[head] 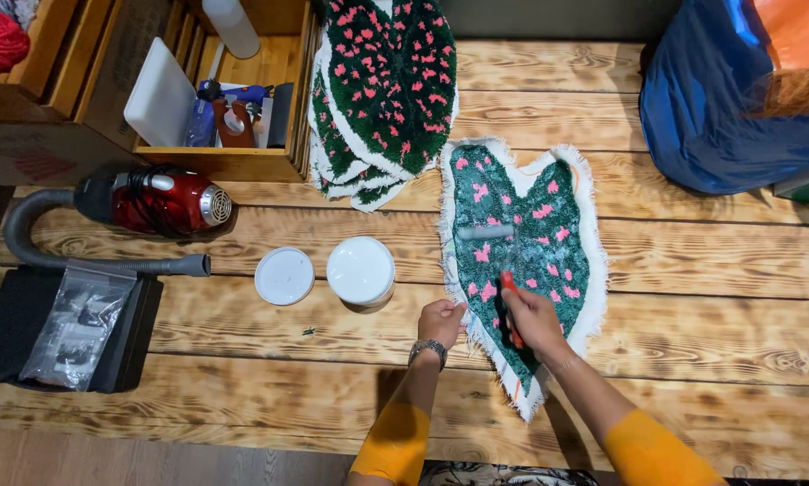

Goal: Trimming the edges of leaf-shaped tufted rugs and applying adhesive using a roller and utility knife.

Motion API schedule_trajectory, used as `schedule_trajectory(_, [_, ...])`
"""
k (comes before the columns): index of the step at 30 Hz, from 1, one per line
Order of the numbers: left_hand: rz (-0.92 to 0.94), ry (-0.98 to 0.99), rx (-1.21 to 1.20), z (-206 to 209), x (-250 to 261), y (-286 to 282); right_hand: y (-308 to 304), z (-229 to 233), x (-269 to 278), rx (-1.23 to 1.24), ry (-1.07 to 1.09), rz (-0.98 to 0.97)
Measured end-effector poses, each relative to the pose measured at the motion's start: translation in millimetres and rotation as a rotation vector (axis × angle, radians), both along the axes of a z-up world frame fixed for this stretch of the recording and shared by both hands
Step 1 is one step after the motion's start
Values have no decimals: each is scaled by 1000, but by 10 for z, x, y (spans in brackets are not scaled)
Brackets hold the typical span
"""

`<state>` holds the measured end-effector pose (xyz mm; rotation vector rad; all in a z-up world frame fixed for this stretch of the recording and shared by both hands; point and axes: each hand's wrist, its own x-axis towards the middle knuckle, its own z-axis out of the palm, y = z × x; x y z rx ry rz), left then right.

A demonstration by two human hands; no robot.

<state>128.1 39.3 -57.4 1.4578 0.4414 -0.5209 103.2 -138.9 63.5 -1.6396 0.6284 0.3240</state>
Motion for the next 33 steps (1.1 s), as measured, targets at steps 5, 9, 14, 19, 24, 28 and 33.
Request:
schedule_trajectory(5, [16, 6, -15, -57, 0, -21, 180, 167, -246, 25, 34, -57])
schedule_trajectory(9, [24, 38, -27, -62, -5, -27, 167, -142, -833, 128, 38, -95])
schedule_trajectory(14, [22, 18, 14, 57, 4, -8, 215, -33, -63, 34, -2, -64])
schedule_trajectory(19, [8, 4, 12, 51, -26, 5, 328, 56, 242, -94, -73, -50])
schedule_trajectory(24, [-3, 6, -32, 35, -27, 6, 311, -387, -513, -216, -119, -26])
schedule_trajectory(28, [6, 4, -22, -10, -38, 14, 355, -230, 40, 1, -44, -128])
schedule_trajectory(33, [21, -2, -28, 74, -48, 39, 309, -76, 810, -53, -95, -76])
